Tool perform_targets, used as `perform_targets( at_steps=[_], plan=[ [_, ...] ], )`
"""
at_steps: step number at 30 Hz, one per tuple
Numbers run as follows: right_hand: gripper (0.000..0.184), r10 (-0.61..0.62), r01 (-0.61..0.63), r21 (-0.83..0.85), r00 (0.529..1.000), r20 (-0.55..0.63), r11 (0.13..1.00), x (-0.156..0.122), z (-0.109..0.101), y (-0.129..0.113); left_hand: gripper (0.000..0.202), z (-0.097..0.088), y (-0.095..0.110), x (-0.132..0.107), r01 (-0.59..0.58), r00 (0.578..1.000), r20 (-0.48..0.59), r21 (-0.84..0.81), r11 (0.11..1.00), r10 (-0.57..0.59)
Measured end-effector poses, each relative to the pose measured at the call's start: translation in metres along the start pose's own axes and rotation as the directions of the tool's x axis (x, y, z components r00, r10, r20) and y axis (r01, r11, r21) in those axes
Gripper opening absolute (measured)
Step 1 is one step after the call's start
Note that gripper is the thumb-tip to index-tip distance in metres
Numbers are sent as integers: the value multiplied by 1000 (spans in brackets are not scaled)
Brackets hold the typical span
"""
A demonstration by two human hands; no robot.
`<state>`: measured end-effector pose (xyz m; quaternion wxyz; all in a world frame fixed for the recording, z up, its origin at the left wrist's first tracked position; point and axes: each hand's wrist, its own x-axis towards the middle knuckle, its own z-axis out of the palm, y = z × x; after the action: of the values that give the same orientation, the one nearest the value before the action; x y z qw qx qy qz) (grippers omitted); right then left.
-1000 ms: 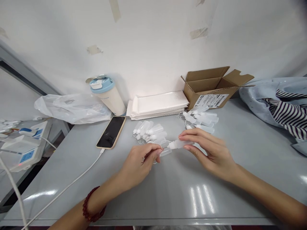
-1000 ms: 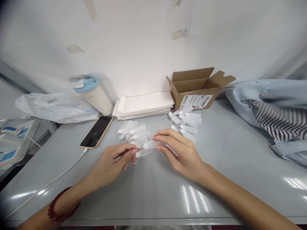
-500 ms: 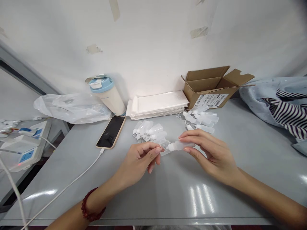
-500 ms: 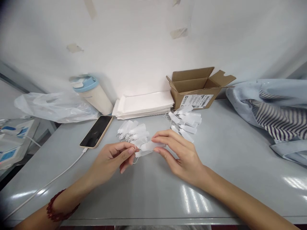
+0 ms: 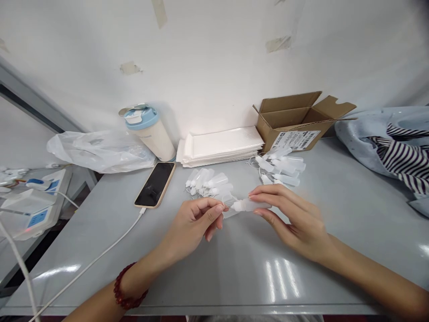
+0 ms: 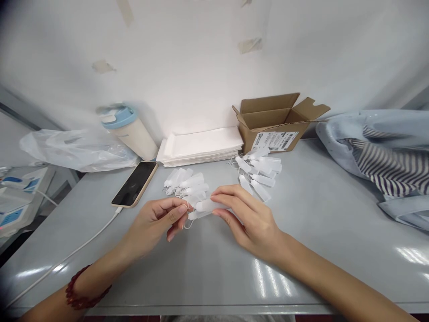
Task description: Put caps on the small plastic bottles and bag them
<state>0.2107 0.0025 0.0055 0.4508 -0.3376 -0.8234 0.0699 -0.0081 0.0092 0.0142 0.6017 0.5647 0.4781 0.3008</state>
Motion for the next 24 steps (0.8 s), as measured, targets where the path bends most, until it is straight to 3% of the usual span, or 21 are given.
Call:
perform_targets(
  at_steps=[12, 24],
  plan=[
    [28, -111, 110, -48, 994, -24, 993, -14, 15, 0, 29, 0, -1, 0, -9, 999, -37, 5, 1000, 9],
    [28, -167, 168, -23, 984, 60, 985, -9, 5, 3, 26, 0, -1, -2, -54, 998, 26, 28, 998, 53]
  ],
)
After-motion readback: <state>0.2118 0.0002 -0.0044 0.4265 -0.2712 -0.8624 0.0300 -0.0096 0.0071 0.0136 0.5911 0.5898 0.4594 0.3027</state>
